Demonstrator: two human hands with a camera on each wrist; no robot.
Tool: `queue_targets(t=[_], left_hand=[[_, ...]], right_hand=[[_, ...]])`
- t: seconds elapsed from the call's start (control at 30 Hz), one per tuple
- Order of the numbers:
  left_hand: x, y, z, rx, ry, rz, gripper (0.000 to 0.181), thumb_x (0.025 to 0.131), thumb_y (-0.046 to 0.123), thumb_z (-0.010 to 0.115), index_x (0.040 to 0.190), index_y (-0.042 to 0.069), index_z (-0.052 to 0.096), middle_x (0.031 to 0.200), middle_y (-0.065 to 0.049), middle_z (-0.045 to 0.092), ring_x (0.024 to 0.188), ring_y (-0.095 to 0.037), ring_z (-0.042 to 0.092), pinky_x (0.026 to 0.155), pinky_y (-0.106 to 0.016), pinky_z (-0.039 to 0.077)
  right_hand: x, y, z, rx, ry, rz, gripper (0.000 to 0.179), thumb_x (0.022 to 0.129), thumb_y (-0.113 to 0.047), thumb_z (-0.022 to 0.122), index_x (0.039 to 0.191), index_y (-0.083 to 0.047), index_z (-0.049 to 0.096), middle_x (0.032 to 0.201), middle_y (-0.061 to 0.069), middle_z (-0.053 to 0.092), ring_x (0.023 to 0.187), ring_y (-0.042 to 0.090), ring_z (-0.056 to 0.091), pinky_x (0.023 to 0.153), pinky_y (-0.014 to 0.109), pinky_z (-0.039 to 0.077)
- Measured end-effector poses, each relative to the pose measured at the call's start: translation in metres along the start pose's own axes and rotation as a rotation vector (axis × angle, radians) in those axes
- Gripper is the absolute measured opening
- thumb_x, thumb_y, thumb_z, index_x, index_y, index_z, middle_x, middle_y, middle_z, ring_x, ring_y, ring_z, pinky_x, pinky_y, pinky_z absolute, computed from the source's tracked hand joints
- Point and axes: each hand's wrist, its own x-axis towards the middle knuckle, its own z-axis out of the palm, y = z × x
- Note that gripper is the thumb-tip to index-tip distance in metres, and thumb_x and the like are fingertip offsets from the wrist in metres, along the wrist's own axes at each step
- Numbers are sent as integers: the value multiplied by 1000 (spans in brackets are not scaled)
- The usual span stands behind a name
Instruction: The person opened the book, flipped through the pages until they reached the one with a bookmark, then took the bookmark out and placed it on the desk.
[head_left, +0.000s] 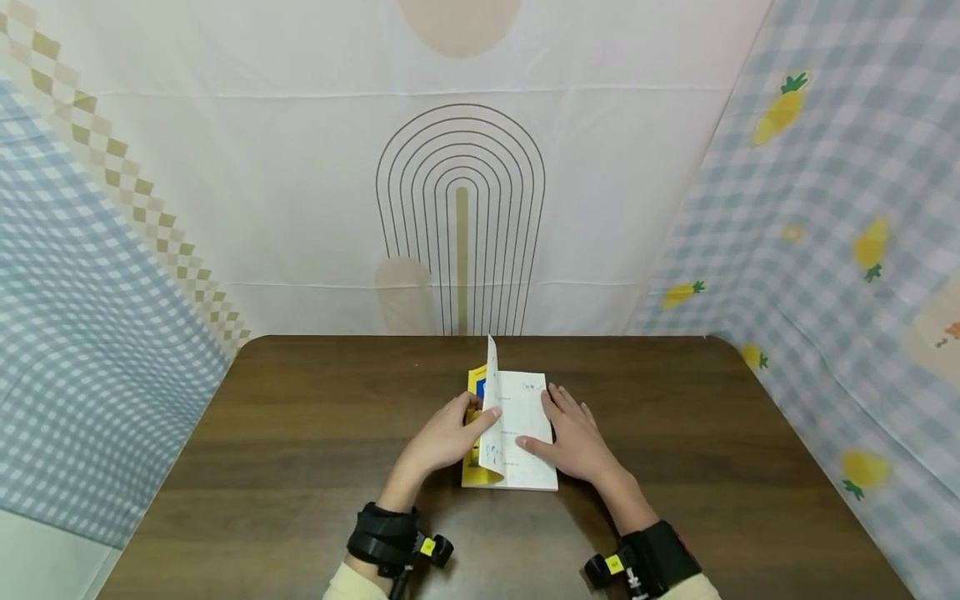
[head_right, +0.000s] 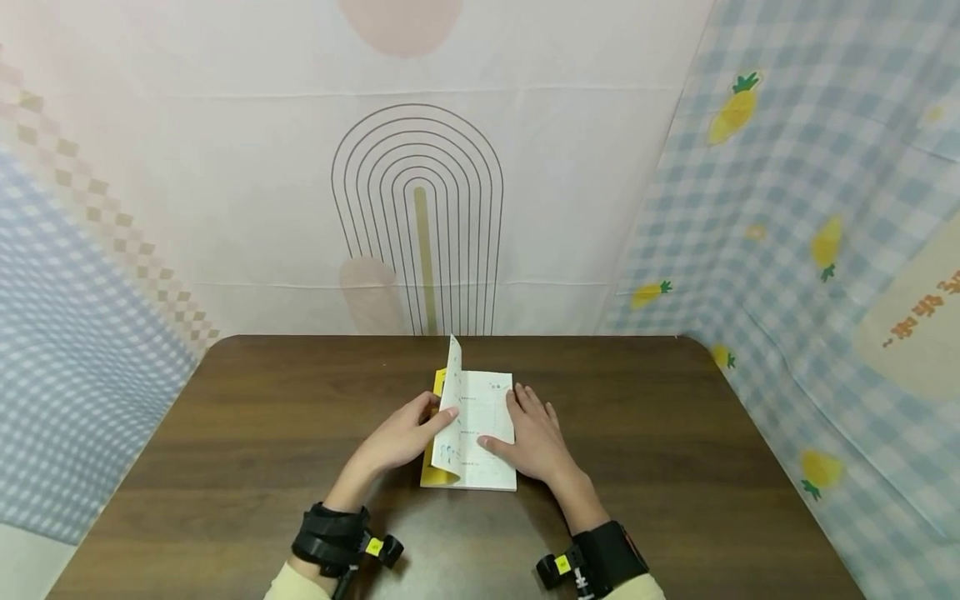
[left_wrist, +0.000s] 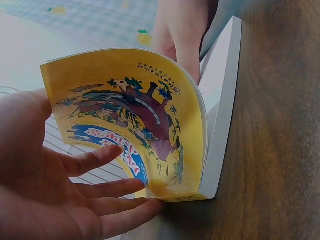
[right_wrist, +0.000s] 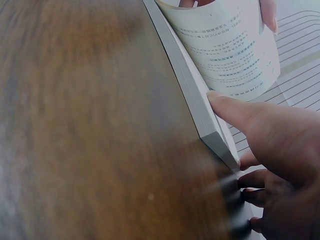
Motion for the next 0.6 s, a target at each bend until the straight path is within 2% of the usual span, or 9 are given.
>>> queue_targets(t=[0.6], left_hand=[[0,1,-1,-2,-4,4,67,107,57,54,141,-1,55,131,-18,63,103,-28,61,91,-48,54]], right_hand=[[1,0,-1,11,-3,4,98,96,-60,70,162,3,35,171,24,24,160,42,16,124,67,13]])
